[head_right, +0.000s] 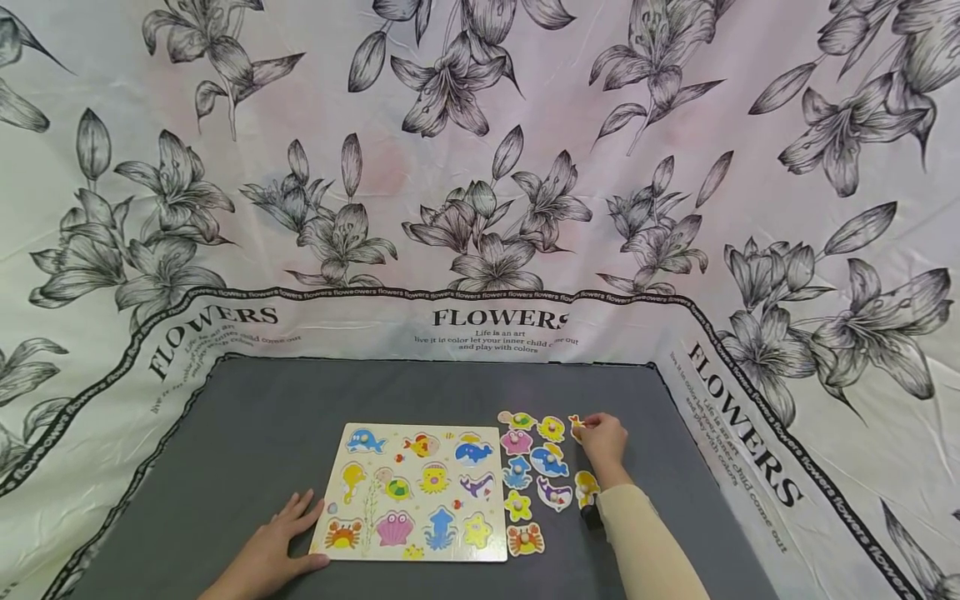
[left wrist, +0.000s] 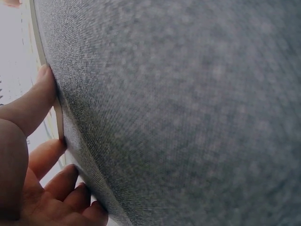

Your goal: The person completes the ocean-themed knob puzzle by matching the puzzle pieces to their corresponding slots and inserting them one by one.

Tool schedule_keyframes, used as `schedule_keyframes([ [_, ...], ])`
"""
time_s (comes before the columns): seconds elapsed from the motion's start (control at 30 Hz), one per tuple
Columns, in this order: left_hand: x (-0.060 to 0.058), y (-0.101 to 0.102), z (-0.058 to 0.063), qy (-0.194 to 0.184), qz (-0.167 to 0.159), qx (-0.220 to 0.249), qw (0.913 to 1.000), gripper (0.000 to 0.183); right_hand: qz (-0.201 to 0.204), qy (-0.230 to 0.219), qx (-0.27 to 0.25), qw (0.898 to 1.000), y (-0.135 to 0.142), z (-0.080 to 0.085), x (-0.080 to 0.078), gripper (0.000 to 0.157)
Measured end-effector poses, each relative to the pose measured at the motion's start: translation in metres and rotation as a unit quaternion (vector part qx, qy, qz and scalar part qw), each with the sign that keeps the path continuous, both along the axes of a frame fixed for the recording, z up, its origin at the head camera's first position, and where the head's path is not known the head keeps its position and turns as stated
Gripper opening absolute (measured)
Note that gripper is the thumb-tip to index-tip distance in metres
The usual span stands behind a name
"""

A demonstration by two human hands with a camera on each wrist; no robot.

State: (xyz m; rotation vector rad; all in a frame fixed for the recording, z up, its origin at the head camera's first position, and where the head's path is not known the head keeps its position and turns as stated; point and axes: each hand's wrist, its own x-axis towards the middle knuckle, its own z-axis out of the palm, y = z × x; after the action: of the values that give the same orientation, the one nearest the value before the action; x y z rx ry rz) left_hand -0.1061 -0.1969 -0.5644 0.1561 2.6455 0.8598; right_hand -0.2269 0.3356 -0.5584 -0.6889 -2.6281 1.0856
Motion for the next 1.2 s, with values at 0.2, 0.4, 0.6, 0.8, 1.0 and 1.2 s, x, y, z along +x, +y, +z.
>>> schedule_keyframes([
  [0.2, 0.001, 0.000, 0.000, -0.005, 0.001, -0.001, 1.0000, 0.100, 0.004, 0.001, 0.002, 1.000, -0.002, 0.002, -0.002, 0.022],
  [0.4, 0.002, 0.000, -0.001, -0.014, 0.002, 0.001, 0.9999, 0.099, 0.001, 0.018, 0.006, 1.000, 0.000, 0.004, -0.002, 0.019],
  [0.6, -0.001, -0.001, 0.000, -0.012, -0.001, -0.004, 0.9999, 0.100, 0.026, 0.034, 0.005, 0.999, 0.001, 0.011, -0.004, 0.020],
  [0.8, -0.003, -0.001, 0.001, -0.010, -0.002, -0.009, 0.9999, 0.100, 0.056, 0.034, 0.000, 0.998, -0.006, 0.020, -0.006, 0.022],
  [1.0, -0.001, 0.000, -0.001, -0.019, -0.004, -0.010, 0.9998, 0.100, 0.074, 0.032, -0.010, 0.997, -0.018, 0.026, -0.007, 0.024],
  [1.2, -0.001, 0.002, -0.002, -0.018, -0.005, -0.009, 0.9998, 0.099, 0.108, 0.054, -0.009, 0.993, -0.031, 0.032, -0.008, 0.023],
])
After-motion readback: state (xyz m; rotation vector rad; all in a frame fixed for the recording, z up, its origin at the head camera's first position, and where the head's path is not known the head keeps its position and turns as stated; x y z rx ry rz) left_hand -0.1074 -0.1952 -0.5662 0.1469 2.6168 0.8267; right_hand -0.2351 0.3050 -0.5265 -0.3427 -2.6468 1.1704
